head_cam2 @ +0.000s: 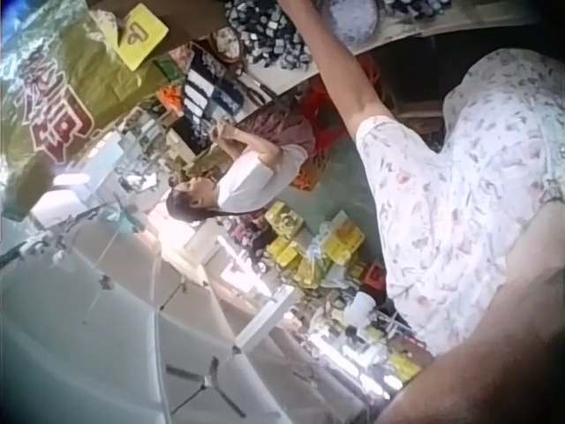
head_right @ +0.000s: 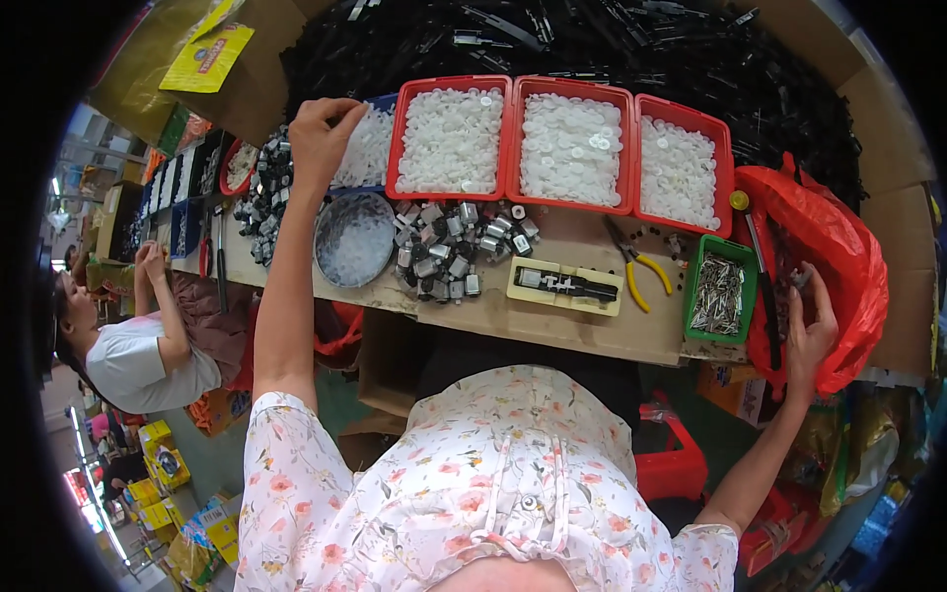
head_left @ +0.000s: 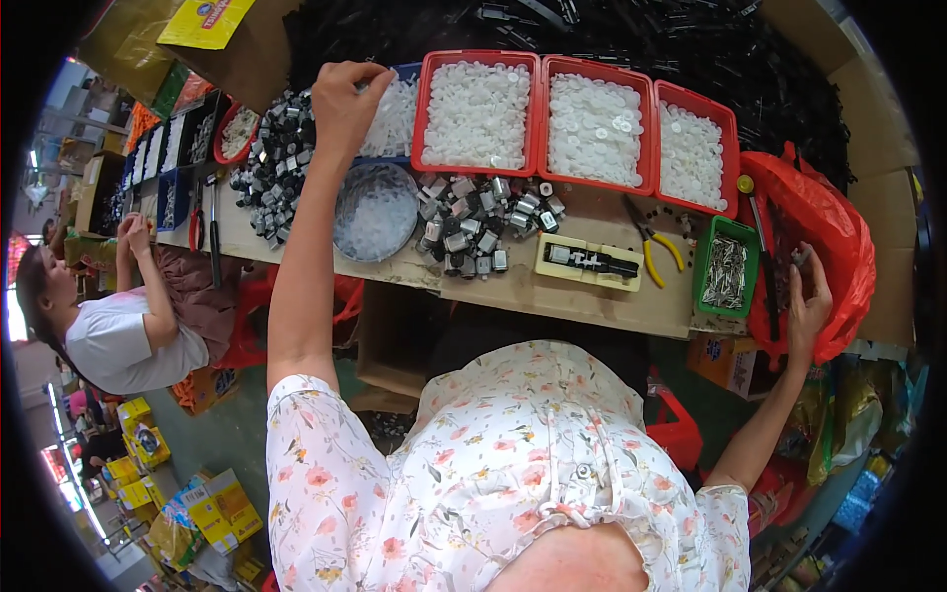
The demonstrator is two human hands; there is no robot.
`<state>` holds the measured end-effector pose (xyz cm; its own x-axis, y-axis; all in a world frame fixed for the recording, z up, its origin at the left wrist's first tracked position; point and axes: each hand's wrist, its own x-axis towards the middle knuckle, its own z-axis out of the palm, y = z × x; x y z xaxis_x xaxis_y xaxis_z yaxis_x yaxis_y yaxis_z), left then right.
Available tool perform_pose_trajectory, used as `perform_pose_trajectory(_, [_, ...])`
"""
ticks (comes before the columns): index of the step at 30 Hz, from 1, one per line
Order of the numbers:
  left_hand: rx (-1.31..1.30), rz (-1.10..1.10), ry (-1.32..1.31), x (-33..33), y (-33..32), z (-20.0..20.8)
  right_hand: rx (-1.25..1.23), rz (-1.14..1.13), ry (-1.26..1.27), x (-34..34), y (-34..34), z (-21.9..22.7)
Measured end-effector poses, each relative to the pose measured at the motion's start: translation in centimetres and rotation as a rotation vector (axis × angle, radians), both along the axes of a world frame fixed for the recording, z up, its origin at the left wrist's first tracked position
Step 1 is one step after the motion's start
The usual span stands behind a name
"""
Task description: Assembling small plastic and metal components using a jig and manual tools.
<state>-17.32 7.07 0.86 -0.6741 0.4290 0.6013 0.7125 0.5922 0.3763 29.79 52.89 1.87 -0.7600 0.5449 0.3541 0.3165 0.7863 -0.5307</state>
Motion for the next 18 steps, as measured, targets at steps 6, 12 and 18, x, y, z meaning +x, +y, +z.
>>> perform_pose_trajectory(6, [0.195,0.049,-0.2,4.6,-3.2,0.1,-0.311,-0.04,0.038,-2.4,-5.3,2.5])
perform_pose_trajectory(12, [0.014,-0.008,-0.137,10.9,-5.9,-2.0,-0.259,0.115,0.026,-4.7,-8.1,2.2])
perform_pose_trajectory(18, [-0.128,0.036,-0.131,13.0,-6.6,-3.2,-0.163,0.187,-0.09,-6.3,-9.2,2.4])
